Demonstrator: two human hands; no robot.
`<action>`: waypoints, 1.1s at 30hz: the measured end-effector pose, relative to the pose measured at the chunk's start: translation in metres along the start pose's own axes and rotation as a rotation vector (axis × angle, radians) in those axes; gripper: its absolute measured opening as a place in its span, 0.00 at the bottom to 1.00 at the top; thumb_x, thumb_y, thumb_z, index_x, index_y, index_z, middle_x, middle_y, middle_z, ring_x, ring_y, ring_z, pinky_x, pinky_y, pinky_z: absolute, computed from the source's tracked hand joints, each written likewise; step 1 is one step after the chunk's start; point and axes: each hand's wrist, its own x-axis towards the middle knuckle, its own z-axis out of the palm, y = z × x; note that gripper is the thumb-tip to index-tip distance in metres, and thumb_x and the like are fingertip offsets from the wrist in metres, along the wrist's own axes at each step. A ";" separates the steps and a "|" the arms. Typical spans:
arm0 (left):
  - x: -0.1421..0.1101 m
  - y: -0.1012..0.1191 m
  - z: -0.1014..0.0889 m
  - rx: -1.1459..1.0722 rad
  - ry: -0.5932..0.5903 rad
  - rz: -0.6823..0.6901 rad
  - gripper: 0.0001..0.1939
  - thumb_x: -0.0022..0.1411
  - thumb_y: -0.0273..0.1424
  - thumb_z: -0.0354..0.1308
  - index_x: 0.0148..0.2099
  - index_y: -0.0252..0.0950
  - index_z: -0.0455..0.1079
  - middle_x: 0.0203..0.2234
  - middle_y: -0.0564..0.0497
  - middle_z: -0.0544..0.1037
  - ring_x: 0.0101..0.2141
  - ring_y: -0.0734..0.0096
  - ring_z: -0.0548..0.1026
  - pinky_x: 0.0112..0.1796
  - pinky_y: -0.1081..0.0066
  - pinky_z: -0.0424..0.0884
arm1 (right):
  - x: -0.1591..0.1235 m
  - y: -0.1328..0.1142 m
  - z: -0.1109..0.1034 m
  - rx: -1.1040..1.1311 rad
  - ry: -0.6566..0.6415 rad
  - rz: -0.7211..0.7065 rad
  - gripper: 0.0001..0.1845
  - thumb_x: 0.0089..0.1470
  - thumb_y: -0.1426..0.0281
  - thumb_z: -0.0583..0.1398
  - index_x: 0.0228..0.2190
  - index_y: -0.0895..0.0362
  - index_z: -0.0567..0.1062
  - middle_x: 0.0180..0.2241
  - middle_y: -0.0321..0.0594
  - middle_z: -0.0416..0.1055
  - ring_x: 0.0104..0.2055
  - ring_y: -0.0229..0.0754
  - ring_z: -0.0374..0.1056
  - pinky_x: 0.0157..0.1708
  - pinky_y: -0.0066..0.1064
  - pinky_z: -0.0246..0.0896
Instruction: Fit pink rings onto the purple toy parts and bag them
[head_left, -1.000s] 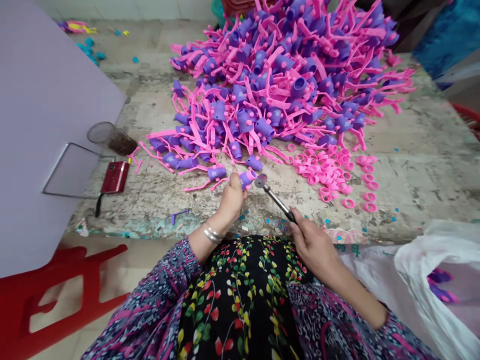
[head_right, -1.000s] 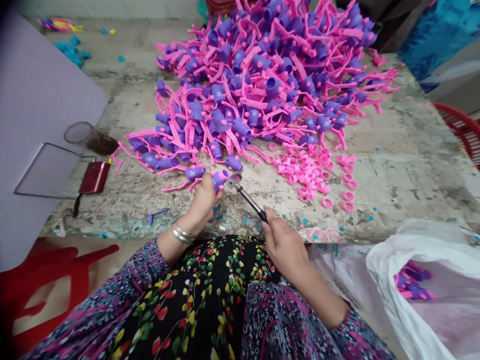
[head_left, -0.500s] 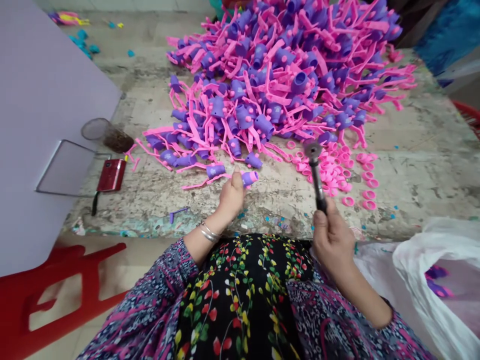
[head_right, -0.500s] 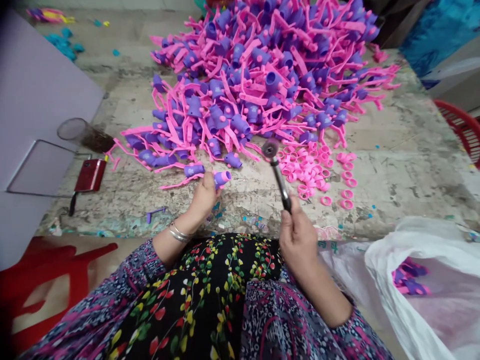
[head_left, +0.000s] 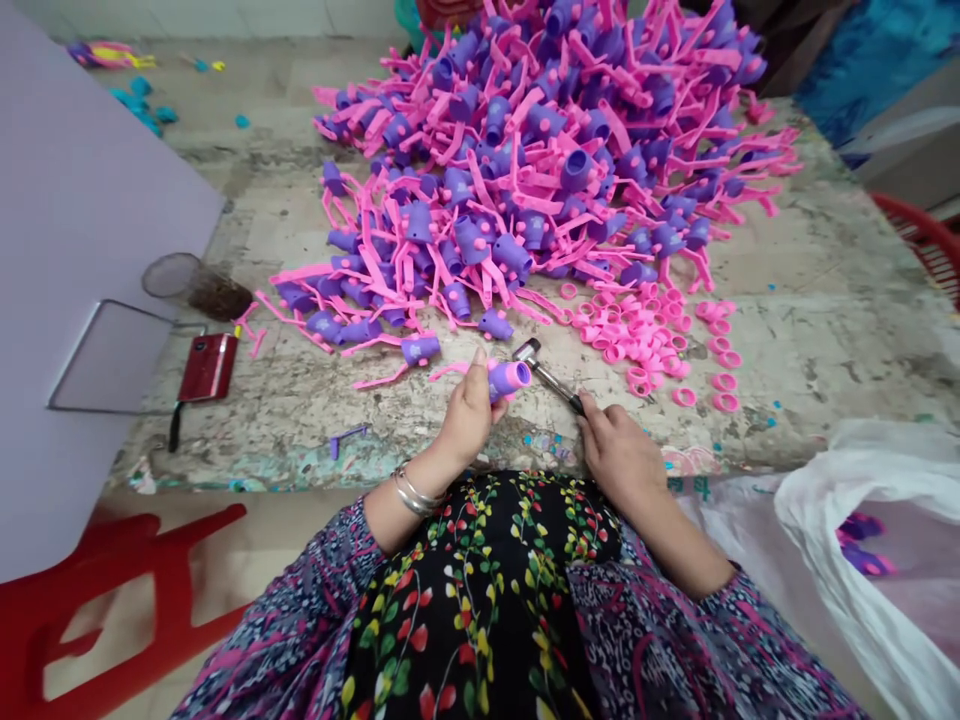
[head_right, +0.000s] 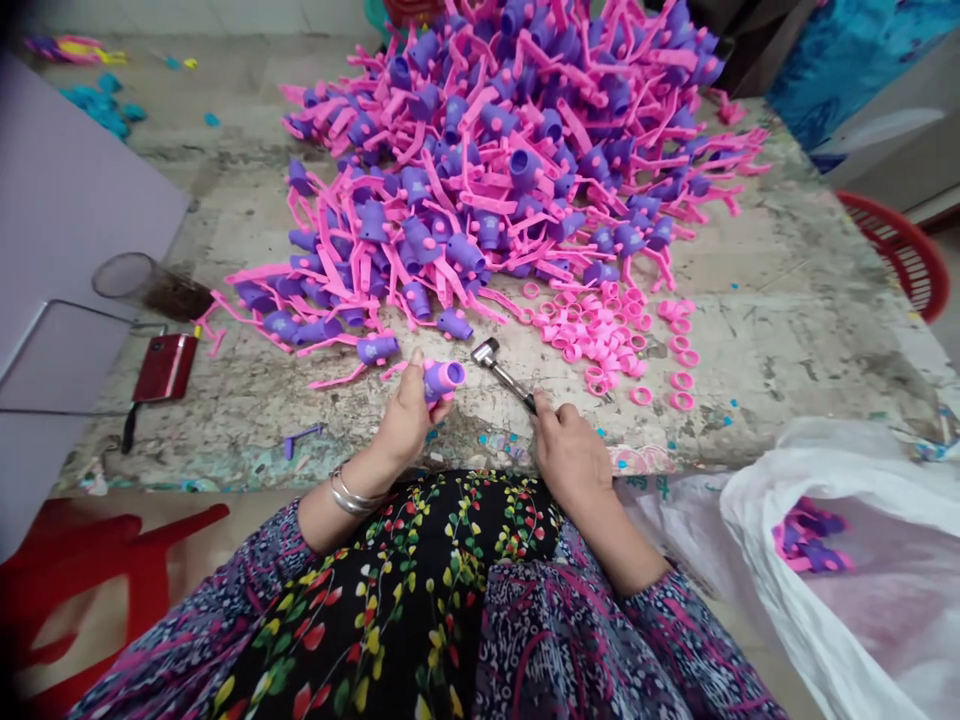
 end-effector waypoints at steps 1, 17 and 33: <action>-0.001 0.000 0.000 0.003 -0.002 0.002 0.25 0.62 0.55 0.52 0.32 0.37 0.65 0.19 0.57 0.66 0.20 0.79 0.66 0.22 0.79 0.63 | 0.001 -0.002 0.002 -0.037 0.016 -0.016 0.24 0.65 0.66 0.53 0.60 0.56 0.69 0.35 0.48 0.73 0.30 0.47 0.68 0.27 0.34 0.58; -0.033 0.011 0.015 0.900 -0.732 0.439 0.29 0.71 0.48 0.39 0.57 0.33 0.69 0.52 0.39 0.76 0.56 0.55 0.71 0.59 0.55 0.64 | 0.007 -0.047 -0.012 1.714 -0.230 0.254 0.21 0.47 0.52 0.67 0.29 0.59 0.78 0.23 0.35 0.73 0.24 0.38 0.65 0.28 0.29 0.63; -0.020 0.003 -0.019 0.919 -0.808 0.354 0.20 0.66 0.44 0.53 0.53 0.42 0.76 0.44 0.48 0.83 0.40 0.62 0.80 0.43 0.66 0.74 | -0.075 0.075 -0.075 1.507 0.425 0.533 0.31 0.65 0.49 0.42 0.43 0.55 0.76 0.34 0.44 0.74 0.27 0.40 0.67 0.26 0.34 0.66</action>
